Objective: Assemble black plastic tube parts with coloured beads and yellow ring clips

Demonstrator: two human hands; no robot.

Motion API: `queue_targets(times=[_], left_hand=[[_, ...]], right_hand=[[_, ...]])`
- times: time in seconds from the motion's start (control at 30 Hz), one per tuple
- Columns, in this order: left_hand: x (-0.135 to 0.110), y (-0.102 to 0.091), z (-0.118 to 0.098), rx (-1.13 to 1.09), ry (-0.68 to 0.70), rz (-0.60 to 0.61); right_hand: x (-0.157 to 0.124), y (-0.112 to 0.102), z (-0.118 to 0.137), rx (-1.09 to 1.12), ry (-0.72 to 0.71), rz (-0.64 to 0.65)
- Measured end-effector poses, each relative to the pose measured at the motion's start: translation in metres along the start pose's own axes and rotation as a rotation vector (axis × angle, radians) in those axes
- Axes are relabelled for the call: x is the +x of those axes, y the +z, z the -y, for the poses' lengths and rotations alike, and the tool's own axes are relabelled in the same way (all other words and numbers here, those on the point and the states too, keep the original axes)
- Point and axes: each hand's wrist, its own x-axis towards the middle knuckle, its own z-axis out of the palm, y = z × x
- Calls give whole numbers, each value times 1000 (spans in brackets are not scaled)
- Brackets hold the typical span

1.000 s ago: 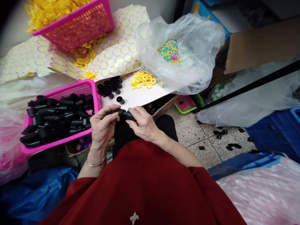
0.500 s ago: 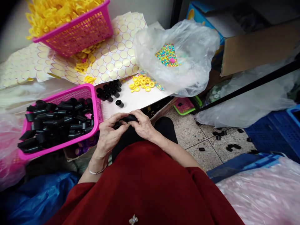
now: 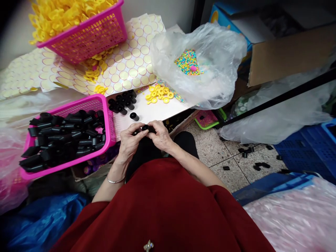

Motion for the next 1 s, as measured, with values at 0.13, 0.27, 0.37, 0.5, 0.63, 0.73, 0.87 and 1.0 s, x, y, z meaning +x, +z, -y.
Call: queue_targets(times=[0.13,0.27,0.37,0.5,0.63,0.73,0.87,1.0], left_hand=[[2,-10,9,-227,-99,6],[-1,-17,10,-391,-145,150],[-4,-17,9,-394,-153,145],[-5,-16,14,-306,-54,105],[-6,-20,26,-135,41,8],[-7,-21,35,16,147,-77],[-13,-19,35,258,403,-102],[-21,-35,13,505,515,-60]], right_hand=[[25,7,-17,-207,40,-59],[53,16,-23,-435,-2,-36],[69,19,-23,-551,-49,24],[70,16,-27,-523,-105,-2],[45,11,-20,-234,-145,-111],[22,13,-3,59,-114,80],[5,21,16,236,-39,198],[4,22,16,405,138,162]])
